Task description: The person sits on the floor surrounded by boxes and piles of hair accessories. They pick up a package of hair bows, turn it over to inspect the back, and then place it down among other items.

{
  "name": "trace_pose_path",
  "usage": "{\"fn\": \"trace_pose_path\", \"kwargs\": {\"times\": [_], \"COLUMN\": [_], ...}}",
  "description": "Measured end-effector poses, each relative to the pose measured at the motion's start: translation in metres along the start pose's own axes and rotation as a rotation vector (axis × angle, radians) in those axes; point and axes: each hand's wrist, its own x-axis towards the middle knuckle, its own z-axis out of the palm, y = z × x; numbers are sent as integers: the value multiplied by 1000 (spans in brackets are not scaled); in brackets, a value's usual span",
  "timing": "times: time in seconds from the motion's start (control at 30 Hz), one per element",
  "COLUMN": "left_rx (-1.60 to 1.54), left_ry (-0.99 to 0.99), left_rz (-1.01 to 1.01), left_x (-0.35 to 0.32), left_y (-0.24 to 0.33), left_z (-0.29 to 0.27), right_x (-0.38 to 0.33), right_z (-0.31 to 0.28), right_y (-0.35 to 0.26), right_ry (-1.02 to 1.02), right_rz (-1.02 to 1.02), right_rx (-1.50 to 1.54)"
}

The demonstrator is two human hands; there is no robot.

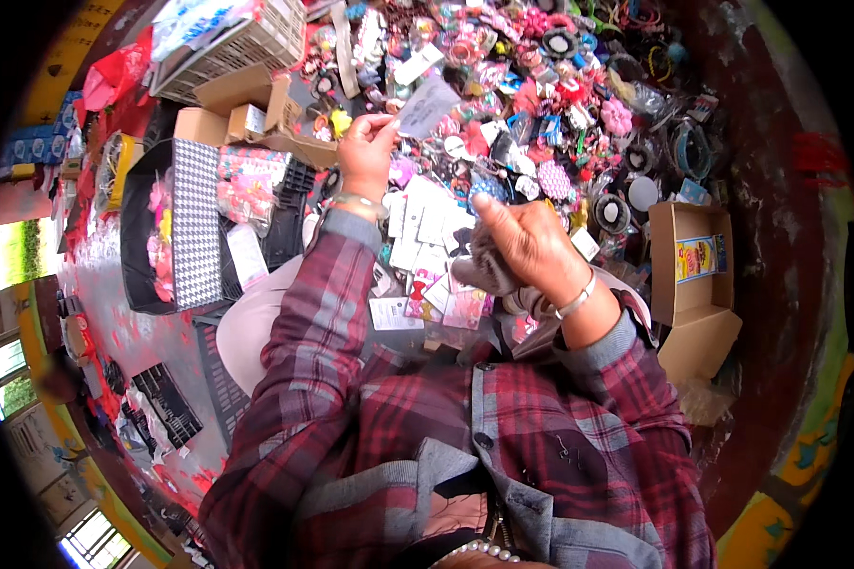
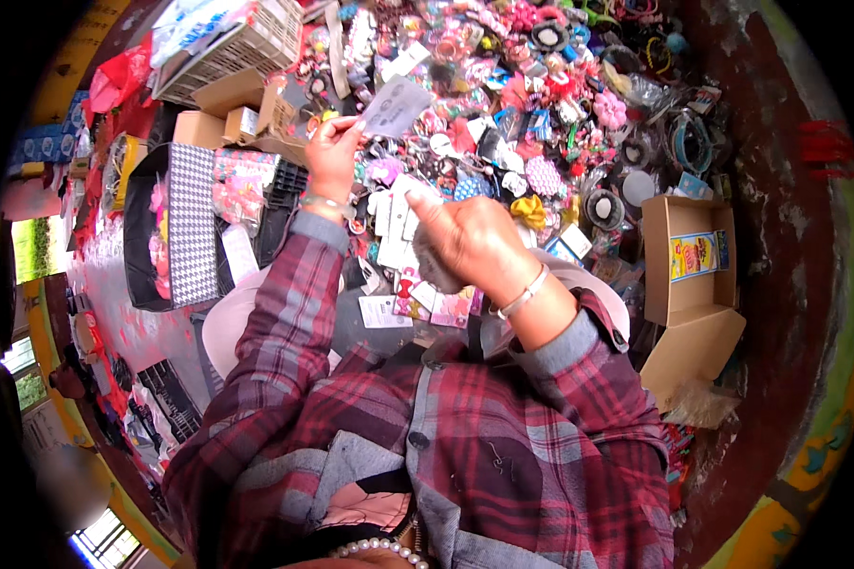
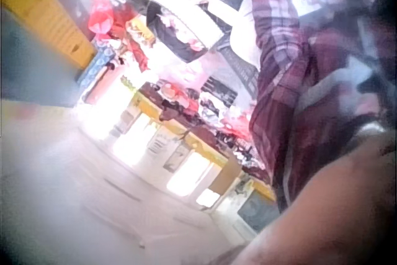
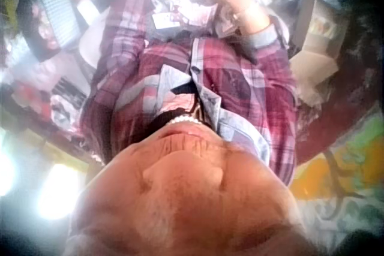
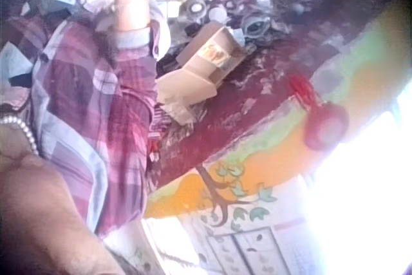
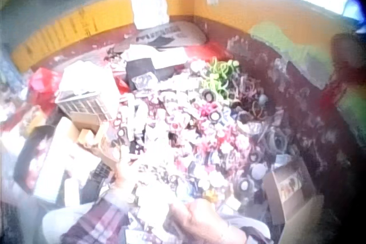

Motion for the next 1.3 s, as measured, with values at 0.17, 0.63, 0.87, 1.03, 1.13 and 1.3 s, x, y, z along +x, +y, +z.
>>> {"fn": "trace_pose_path", "kwargs": {"times": [0.17, 0.63, 0.87, 1.03, 1.13, 1.3], "left_rx": [578, 579, -772, -721, -727, -793], "left_ry": [-28, -183, -342, -312, -207, -104], "left_rz": [1040, 1036, -340, -403, -358, -335], "left_x": [-39, -74, -41, -42, -44, -37], "left_y": [153, 164, 138, 132, 132, 135], "left_z": [-4, -65, -67, -51, -46, -48], "right_x": [13, 42, 55, 56, 54, 51], "right_z": [-10, 9, 18, 19, 20, 22], "right_y": [6, -32, -17, -12, -16, -21], "right_ry": [87, -83, -85, -121, -158, -167], "right_rz": [178, 82, 40, 66, 139, 168], "right_rx": [476, 1099, 836, 709, 771, 732]}}
